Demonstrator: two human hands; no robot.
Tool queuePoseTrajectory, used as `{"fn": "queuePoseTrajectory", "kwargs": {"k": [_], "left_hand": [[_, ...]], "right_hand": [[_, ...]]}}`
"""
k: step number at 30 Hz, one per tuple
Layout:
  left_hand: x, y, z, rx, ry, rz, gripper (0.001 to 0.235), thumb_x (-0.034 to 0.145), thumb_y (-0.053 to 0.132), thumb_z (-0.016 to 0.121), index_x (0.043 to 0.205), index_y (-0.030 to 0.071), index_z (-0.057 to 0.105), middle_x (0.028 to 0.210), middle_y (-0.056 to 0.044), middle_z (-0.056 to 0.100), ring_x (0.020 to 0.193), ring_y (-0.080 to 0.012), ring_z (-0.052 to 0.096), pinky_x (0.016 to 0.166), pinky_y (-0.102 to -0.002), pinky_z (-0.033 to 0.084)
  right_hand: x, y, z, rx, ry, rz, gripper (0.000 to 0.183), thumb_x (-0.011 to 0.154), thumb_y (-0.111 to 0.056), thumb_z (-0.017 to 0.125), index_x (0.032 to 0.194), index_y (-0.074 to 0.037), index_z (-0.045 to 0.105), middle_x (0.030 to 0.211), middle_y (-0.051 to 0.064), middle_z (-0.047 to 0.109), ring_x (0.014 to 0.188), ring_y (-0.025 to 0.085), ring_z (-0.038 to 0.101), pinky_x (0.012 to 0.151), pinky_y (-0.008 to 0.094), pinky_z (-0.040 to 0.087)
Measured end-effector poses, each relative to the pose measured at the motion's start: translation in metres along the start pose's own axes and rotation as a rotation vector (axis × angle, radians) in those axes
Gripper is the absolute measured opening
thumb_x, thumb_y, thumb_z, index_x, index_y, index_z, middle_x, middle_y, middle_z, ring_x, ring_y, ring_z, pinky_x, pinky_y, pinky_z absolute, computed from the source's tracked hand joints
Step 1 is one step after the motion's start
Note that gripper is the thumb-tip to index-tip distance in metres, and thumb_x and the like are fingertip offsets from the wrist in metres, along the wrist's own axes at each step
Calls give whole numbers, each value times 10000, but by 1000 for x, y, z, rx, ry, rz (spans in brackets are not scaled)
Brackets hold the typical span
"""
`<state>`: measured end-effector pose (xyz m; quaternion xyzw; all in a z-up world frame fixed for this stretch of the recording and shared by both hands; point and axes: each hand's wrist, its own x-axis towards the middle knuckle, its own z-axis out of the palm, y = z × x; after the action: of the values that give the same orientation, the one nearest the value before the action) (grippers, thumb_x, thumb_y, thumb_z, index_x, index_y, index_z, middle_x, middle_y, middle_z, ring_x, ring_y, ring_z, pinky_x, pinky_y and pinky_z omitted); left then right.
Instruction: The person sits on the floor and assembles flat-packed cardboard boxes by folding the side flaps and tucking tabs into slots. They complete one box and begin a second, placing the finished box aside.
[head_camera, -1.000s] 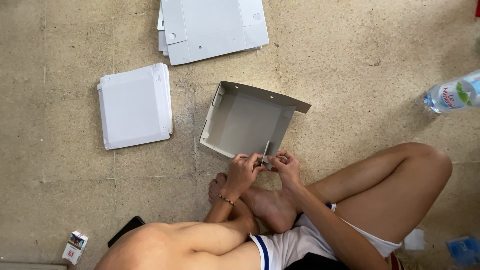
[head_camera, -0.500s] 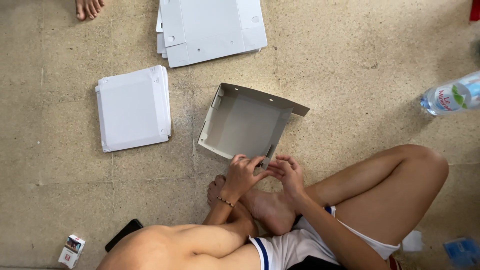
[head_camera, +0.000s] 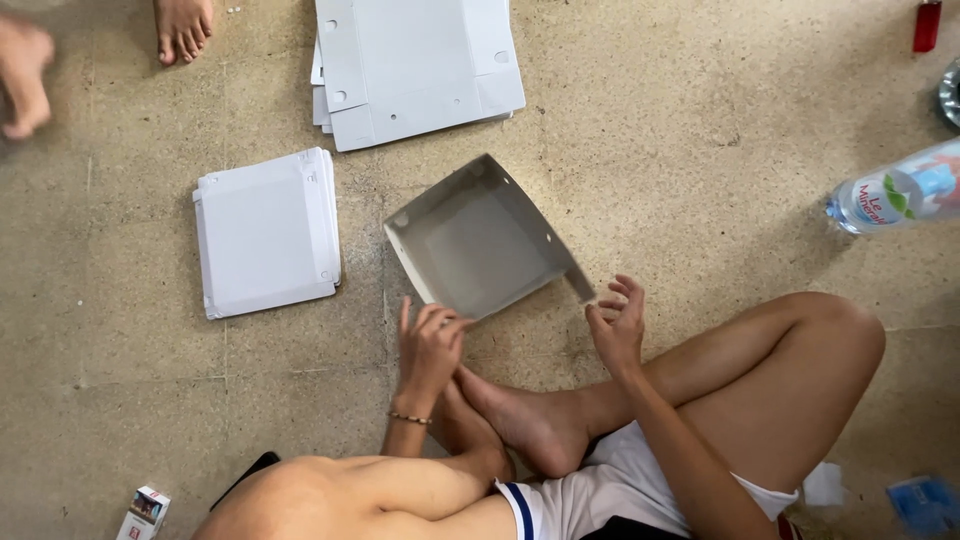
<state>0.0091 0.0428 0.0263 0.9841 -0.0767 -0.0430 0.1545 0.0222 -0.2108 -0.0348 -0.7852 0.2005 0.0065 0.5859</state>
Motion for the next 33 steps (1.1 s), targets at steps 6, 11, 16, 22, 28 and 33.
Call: {"fn": "queuePoseTrajectory", "kwargs": {"k": [6, 11, 16, 22, 28, 33], "left_hand": [[-7, -19, -8, 77, -63, -57, 161, 772, 141, 595, 902, 194, 673, 908, -3, 640, 1052, -181, 524, 1078, -555, 101], [9, 17, 27, 27, 38, 232, 464, 819, 223, 589, 1265, 219, 457, 1056, -26, 598, 1014, -209, 552, 963, -521, 319], [14, 32, 28, 57, -11, 418, 324, 860, 105, 523, 1174, 180, 535, 999, -27, 603, 938, -198, 587, 805, -370, 483], [7, 22, 44, 52, -28, 463, 297, 826, 70, 508, 1023, 268, 610, 960, 8, 597, 920, -206, 565, 715, -341, 460], [7, 29, 50, 30, -75, 531, 326, 777, 69, 561, 1049, 247, 590, 988, -17, 565, 942, -229, 534, 718, -371, 457], [9, 48, 19, -195, -69, 477, 168, 885, 166, 515, 1021, 157, 613, 1007, -80, 585, 992, -278, 571, 755, -368, 505]], "right_hand": [[-10, 9, 16, 123, -280, 84, 247, 784, -113, 662, 996, -10, 590, 881, 146, 636, 777, 249, 652, 624, 330, 549], [-7, 14, 14, 183, -341, 93, 200, 803, -103, 651, 953, 24, 617, 834, 155, 639, 750, 222, 634, 625, 346, 548], [4, 5, -2, 343, -353, 208, 171, 820, -81, 632, 933, 48, 633, 760, 152, 616, 740, 220, 596, 673, 436, 542], [16, 3, -9, 389, -343, 279, 208, 809, -133, 670, 923, 37, 637, 716, 124, 631, 692, 209, 630, 641, 425, 553], [3, -18, -5, 338, -265, 169, 202, 762, -132, 726, 826, 43, 648, 635, 112, 612, 599, 157, 585, 602, 296, 523], [-19, -29, 12, 311, -148, 10, 190, 745, -122, 750, 813, 14, 635, 621, 127, 620, 555, 187, 627, 564, 294, 509]]}}
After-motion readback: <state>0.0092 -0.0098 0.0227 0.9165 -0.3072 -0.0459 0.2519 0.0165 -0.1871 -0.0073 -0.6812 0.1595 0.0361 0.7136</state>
